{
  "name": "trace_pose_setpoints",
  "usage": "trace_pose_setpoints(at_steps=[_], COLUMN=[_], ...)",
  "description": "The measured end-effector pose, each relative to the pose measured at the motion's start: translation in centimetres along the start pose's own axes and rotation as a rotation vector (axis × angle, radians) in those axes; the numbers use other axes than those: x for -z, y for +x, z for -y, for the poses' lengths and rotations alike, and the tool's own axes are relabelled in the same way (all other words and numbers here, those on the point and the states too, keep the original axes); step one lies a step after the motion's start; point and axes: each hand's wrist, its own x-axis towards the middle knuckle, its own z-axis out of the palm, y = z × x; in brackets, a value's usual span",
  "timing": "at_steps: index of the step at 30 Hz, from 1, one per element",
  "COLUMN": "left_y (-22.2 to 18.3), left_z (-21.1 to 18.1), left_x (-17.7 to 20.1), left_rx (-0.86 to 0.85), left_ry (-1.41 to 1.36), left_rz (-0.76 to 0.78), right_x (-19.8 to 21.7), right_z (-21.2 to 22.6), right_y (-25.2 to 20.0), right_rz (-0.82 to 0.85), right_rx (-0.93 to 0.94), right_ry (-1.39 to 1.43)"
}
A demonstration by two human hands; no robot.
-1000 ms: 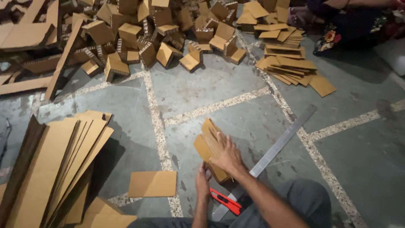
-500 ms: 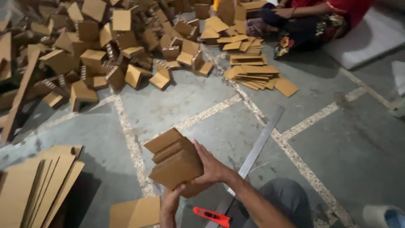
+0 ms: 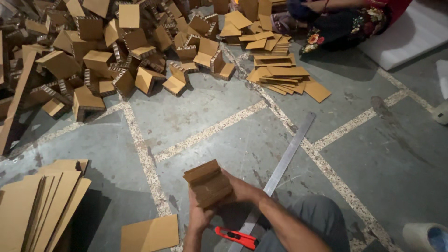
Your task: The person sits on the floor and repeatedly stacks, aligns, and cuts rectangular cardboard pieces using a utility knife. The person separates the cut pieces and stacks them into a growing pile.
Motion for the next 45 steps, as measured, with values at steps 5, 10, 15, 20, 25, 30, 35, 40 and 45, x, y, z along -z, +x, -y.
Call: trace_pose_setpoints(at_steps=[5, 10, 15, 20, 25, 30, 35, 40, 45], left_y=[-1.2, -1.9, -1.8, -1.6, -1.4, -1.5, -1.6, -0.9, -0.5], left_z=[-0.1, 1.1, 1.9, 2.1, 1.6, 1.2, 2.1, 1.9, 0.6], left_x=[0.8, 1.7, 1.2, 0.8, 1.1, 1.2, 1.0, 0.9, 1.4], left_rx=[0.239, 0.223, 0.160, 0.221, 0.254, 0.155, 0.137, 0.193, 0.187], left_ry=[-0.235, -0.337, -0.479, -0.355, -0.259, -0.292, -0.190, 0.036, -0.077], left_rz=[-0.070, -0.027, -0.006, -0.024, -0.039, 0.041, -0.011, 0.032, 0.007], right_x=[-1.1, -1.2, -0.7, 1.1, -1.0, -5.4, -4.3, -1.6, -5.1], right_z=[1.7, 1.9, 2.9, 6.7, 10.7, 10.2, 6.8, 0.1, -7.2], right_y=[0.8, 1.1, 1.3, 0.3, 0.2, 3.8, 3.0, 1.7, 0.4], right_rz=[-0.001, 0.027, 0.008, -0.009, -0.188, 0.084, 0.118, -0.372, -0.355], right_rx=[-0.142, -0.024, 0.009, -0.025, 0.117, 0.020, 0.018, 0.000, -0.326], right_ry=[0.008, -0.183, -0.257, -0.492, -0.969, -1.160, -1.039, 0.044, 0.673])
